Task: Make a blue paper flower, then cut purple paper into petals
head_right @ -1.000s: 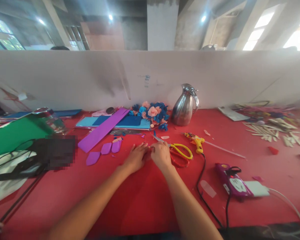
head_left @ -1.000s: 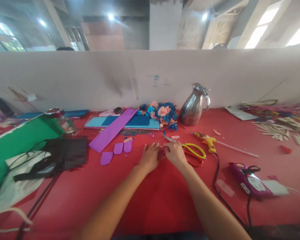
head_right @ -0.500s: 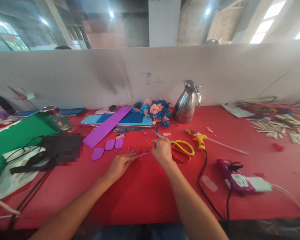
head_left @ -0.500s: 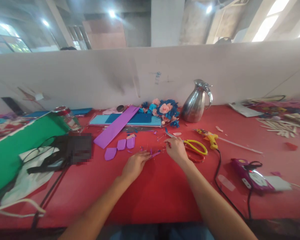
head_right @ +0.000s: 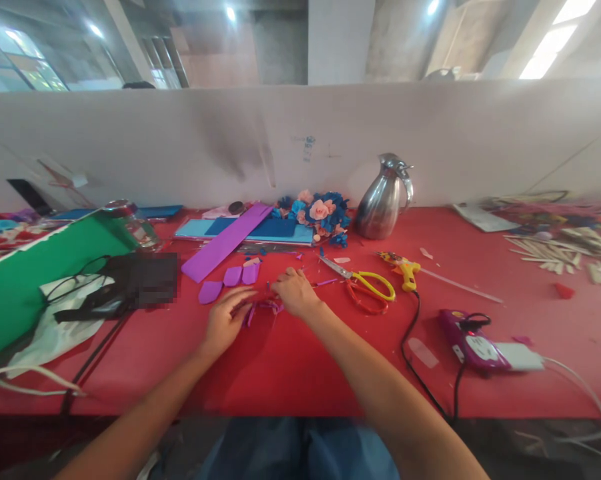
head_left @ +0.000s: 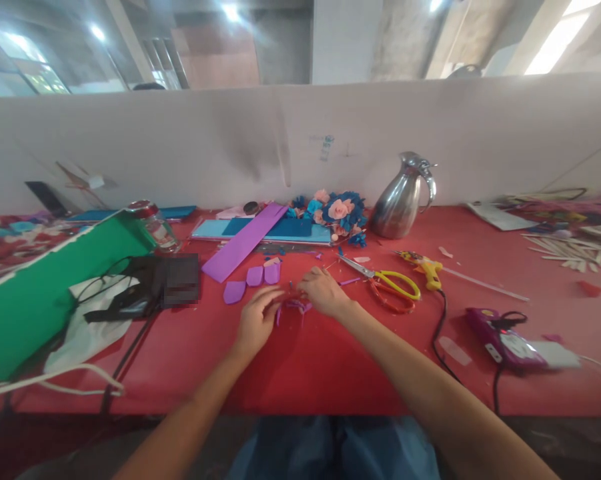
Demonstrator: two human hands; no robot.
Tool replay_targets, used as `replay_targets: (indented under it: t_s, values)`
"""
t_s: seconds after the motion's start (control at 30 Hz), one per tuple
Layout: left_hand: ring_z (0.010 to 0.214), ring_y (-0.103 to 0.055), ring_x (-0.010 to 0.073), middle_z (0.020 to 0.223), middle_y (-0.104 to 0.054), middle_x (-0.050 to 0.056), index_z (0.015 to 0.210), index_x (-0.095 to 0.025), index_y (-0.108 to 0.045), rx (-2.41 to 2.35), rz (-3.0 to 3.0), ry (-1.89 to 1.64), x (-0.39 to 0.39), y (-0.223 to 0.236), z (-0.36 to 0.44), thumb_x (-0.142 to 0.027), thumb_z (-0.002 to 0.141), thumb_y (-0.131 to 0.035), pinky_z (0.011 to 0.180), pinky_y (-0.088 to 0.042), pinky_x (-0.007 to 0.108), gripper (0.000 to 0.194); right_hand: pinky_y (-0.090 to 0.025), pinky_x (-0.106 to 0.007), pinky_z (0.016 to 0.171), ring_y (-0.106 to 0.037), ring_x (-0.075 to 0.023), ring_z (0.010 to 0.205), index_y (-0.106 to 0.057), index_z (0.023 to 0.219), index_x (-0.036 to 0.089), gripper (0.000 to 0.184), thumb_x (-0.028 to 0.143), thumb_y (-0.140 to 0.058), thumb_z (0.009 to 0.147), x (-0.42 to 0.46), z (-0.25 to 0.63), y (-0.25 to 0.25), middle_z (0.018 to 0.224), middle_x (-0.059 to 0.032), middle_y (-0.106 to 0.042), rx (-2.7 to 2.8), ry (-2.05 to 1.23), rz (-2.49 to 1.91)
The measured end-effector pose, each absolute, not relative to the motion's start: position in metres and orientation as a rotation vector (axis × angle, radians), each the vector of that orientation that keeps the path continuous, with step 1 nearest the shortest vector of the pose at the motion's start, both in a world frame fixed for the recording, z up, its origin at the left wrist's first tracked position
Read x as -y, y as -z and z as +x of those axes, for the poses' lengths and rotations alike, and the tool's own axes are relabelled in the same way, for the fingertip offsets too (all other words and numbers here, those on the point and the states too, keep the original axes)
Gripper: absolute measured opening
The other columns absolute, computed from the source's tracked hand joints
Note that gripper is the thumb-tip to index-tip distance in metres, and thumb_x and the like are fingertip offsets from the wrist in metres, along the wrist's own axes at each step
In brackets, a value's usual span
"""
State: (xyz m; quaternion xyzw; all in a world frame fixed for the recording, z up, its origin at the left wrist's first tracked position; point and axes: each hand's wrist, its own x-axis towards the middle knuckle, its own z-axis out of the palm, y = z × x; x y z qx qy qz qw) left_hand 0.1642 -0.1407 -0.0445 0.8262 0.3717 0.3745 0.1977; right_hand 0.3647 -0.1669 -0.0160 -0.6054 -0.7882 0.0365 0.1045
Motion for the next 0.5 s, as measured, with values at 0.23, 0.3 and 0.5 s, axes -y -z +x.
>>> replay_targets:
  t_s: [0.23,0.3,0.5]
  values:
    - [0.104,-0.062,0.0192,0.111,-0.068,0.007,0.108,-0.020,-0.063,-1.199,2.193,-1.038,0.130,0.048,0.152,-0.020,0.087,-0.046,0.094,-0.048,0.037,0.028,-0.035,-0.029,0.084,-0.052,-0.0189,0.099,-0.070,0.091,0.024,0.014,0.020,-0.056,0.087,0.179,0.376,0.008,0.097,-0.0030,-0.068,2.396,-0.125,-1.815]
    - [0.110,-0.060,0.0194,0.117,-0.066,0.008,0.113,-0.021,-0.062,-1.123,2.272,-0.935,0.132,0.048,0.160,-0.025,0.088,-0.047,0.097,-0.046,0.037,0.030,-0.035,-0.029,0.083,-0.052,-0.0200,0.100,-0.069,0.091,0.022,0.016,0.016,-0.055,0.086,0.185,0.372,0.007,0.097,-0.0045,-0.068,2.409,-0.093,-1.836]
    - [0.130,-0.044,0.0231,0.135,-0.056,0.005,0.125,-0.026,-0.058,-0.755,2.652,-0.482,0.141,0.047,0.181,-0.033,0.089,-0.050,0.111,-0.030,0.048,0.038,-0.036,-0.038,0.084,-0.052,-0.0284,0.100,-0.064,0.099,0.009,0.025,0.007,-0.041,0.089,0.199,0.362,0.000,0.098,-0.0179,-0.066,2.339,0.069,-2.024]
